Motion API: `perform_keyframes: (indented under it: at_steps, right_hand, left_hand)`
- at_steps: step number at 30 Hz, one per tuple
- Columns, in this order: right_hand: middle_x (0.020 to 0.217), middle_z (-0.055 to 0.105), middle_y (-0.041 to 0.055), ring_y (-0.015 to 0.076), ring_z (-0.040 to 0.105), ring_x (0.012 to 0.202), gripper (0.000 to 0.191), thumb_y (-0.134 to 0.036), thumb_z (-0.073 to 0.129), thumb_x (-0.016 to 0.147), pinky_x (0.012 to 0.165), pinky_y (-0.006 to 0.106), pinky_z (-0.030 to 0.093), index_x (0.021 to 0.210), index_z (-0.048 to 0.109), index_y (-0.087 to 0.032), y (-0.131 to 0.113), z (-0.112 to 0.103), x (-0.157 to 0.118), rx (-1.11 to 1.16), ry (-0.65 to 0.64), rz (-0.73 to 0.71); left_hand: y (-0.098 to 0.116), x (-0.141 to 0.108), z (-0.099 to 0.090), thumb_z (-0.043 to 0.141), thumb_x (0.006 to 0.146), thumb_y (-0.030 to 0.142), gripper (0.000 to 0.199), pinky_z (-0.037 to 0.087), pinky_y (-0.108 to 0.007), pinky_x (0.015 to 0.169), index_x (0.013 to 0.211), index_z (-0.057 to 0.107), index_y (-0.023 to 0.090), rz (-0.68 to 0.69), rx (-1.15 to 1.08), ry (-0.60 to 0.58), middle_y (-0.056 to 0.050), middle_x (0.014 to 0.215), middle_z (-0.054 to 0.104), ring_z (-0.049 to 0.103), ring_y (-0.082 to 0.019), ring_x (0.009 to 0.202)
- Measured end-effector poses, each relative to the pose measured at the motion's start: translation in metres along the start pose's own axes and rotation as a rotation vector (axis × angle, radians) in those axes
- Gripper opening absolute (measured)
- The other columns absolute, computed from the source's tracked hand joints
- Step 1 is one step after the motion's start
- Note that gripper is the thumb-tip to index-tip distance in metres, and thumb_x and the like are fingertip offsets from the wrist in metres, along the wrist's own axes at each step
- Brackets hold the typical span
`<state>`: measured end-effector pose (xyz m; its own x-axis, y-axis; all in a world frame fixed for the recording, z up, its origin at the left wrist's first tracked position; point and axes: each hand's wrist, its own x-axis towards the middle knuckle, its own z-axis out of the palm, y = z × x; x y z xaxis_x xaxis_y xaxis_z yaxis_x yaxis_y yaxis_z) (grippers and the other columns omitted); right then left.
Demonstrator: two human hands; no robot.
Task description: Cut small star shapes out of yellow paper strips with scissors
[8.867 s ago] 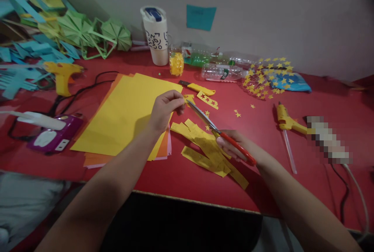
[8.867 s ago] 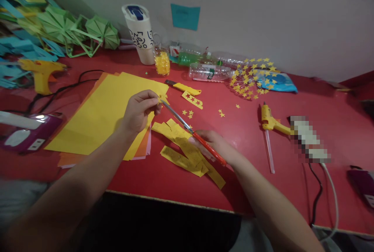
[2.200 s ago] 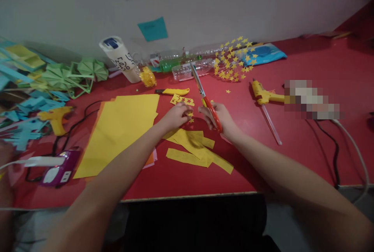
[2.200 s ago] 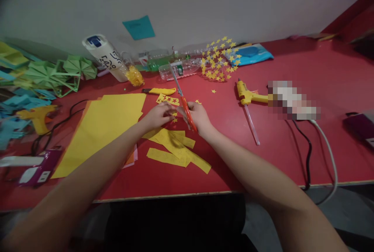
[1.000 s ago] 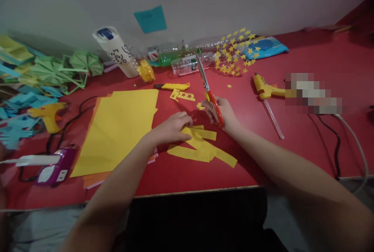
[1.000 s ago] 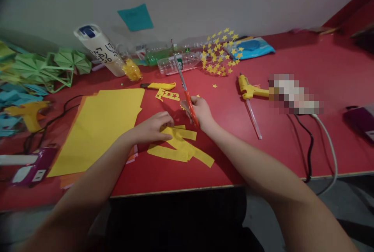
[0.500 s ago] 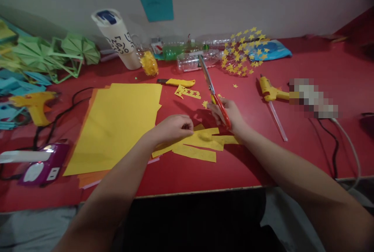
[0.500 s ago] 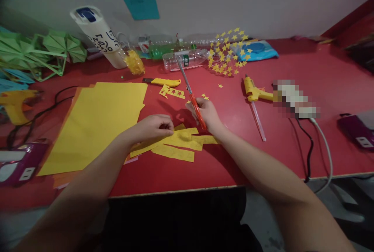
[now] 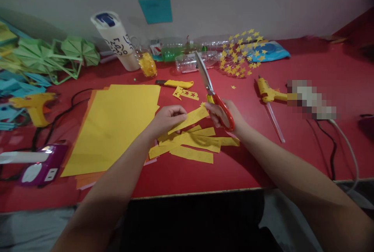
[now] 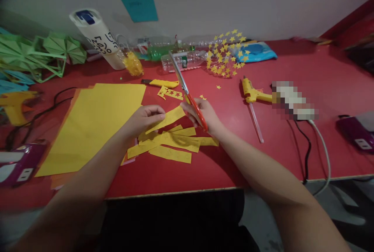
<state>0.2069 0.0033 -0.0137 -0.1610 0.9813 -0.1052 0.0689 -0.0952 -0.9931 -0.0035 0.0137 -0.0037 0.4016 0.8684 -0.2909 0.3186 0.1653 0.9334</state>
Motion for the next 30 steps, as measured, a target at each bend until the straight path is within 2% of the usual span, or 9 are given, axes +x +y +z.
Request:
perform_keyframes:
  at_steps: [2, 5, 9, 11, 13, 17, 19, 24, 30]
  right_hand:
    - [0.036, 0.041, -0.0092, 0.0064, 0.037, 0.031, 0.047, -0.053, 0.075, 0.073, 0.035, 0.021, 0.031, 0.059, 0.042, -0.023, -0.004, 0.004, -0.004, -0.031, -0.055, 0.012]
    - [0.037, 0.041, -0.0097, 0.0063, 0.035, 0.031, 0.045, -0.050, 0.075, 0.070, 0.035, 0.022, 0.029, 0.059, 0.039, -0.024, -0.010, 0.008, -0.010, -0.086, -0.059, 0.037]
    - [0.044, 0.043, -0.0088, 0.0070, 0.038, 0.035, 0.041, -0.049, 0.071, 0.071, 0.038, 0.023, 0.031, 0.061, 0.039, -0.024, -0.010, 0.011, -0.013, -0.145, -0.064, 0.039]
    - [0.047, 0.042, -0.0085, 0.0076, 0.039, 0.039, 0.042, -0.051, 0.070, 0.071, 0.040, 0.023, 0.030, 0.062, 0.040, -0.024, -0.006, 0.012, -0.013, -0.178, -0.060, 0.032]
    - [0.051, 0.041, -0.0080, 0.0080, 0.039, 0.043, 0.043, -0.055, 0.070, 0.070, 0.042, 0.023, 0.030, 0.063, 0.041, -0.023, -0.002, 0.013, -0.012, -0.204, -0.059, 0.005]
    - [0.057, 0.043, -0.0062, 0.0088, 0.037, 0.048, 0.048, -0.065, 0.069, 0.070, 0.046, 0.025, 0.031, 0.067, 0.046, -0.022, 0.000, 0.015, -0.013, -0.211, -0.093, -0.019]
    - [0.058, 0.041, -0.0060, 0.0095, 0.037, 0.050, 0.053, -0.070, 0.068, 0.069, 0.048, 0.026, 0.031, 0.066, 0.045, -0.023, -0.003, 0.014, -0.014, -0.221, -0.086, -0.024]
    - [0.062, 0.043, -0.0043, 0.0119, 0.040, 0.056, 0.058, -0.078, 0.062, 0.070, 0.053, 0.027, 0.033, 0.069, 0.045, -0.022, -0.012, 0.004, -0.011, -0.392, -0.094, -0.038]
    - [0.063, 0.042, -0.0036, 0.0128, 0.040, 0.058, 0.061, -0.082, 0.058, 0.071, 0.054, 0.028, 0.030, 0.067, 0.043, -0.023, -0.010, -0.001, -0.010, -0.601, -0.283, 0.024]
  left_hand:
    - [0.001, -0.002, 0.002, 0.067, 0.074, 0.031, 0.017, 0.050, -0.023, 0.050, 0.072, 0.056, 0.018, -0.020, -0.060, 0.004, 0.007, 0.057, 0.049, 0.051, -0.008, 0.046]
    - [0.003, -0.003, 0.003, 0.070, 0.073, 0.028, 0.017, 0.052, -0.025, 0.051, 0.074, 0.056, 0.018, -0.048, -0.114, -0.011, 0.006, 0.059, 0.054, 0.060, -0.011, 0.049]
    - [0.003, -0.004, 0.006, 0.075, 0.073, 0.033, 0.027, 0.056, -0.027, 0.061, 0.090, 0.061, 0.017, -0.067, -0.166, -0.146, -0.001, 0.073, 0.070, 0.071, -0.017, 0.064]
    - [0.002, -0.005, 0.009, 0.075, 0.076, 0.036, 0.027, 0.056, -0.027, 0.066, 0.089, 0.063, 0.015, -0.042, -0.170, -0.219, -0.004, 0.077, 0.073, 0.071, -0.016, 0.068]
    - [0.001, -0.005, 0.013, 0.072, 0.080, 0.036, 0.023, 0.055, -0.026, 0.065, 0.082, 0.064, 0.014, -0.006, -0.154, -0.254, -0.004, 0.074, 0.072, 0.068, -0.013, 0.065]
    - [0.000, -0.007, 0.018, 0.069, 0.083, 0.033, 0.022, 0.050, -0.023, 0.055, 0.073, 0.061, 0.015, 0.029, -0.139, -0.232, 0.001, 0.059, 0.063, 0.060, -0.009, 0.051]
    - [0.001, -0.008, 0.017, 0.067, 0.084, 0.033, 0.021, 0.050, -0.023, 0.052, 0.074, 0.059, 0.016, 0.052, -0.178, -0.169, 0.002, 0.057, 0.062, 0.059, -0.010, 0.048]
    - [0.003, -0.004, 0.009, 0.063, 0.085, 0.030, 0.016, 0.055, -0.023, 0.060, 0.079, 0.057, 0.017, 0.170, -0.360, 0.186, 0.000, 0.062, 0.069, 0.065, -0.011, 0.055]
    - [0.003, 0.003, 0.001, 0.060, 0.086, 0.023, 0.013, 0.045, -0.018, 0.046, 0.075, 0.057, 0.017, 0.202, -0.488, 0.394, 0.003, 0.053, 0.063, 0.053, -0.007, 0.041]
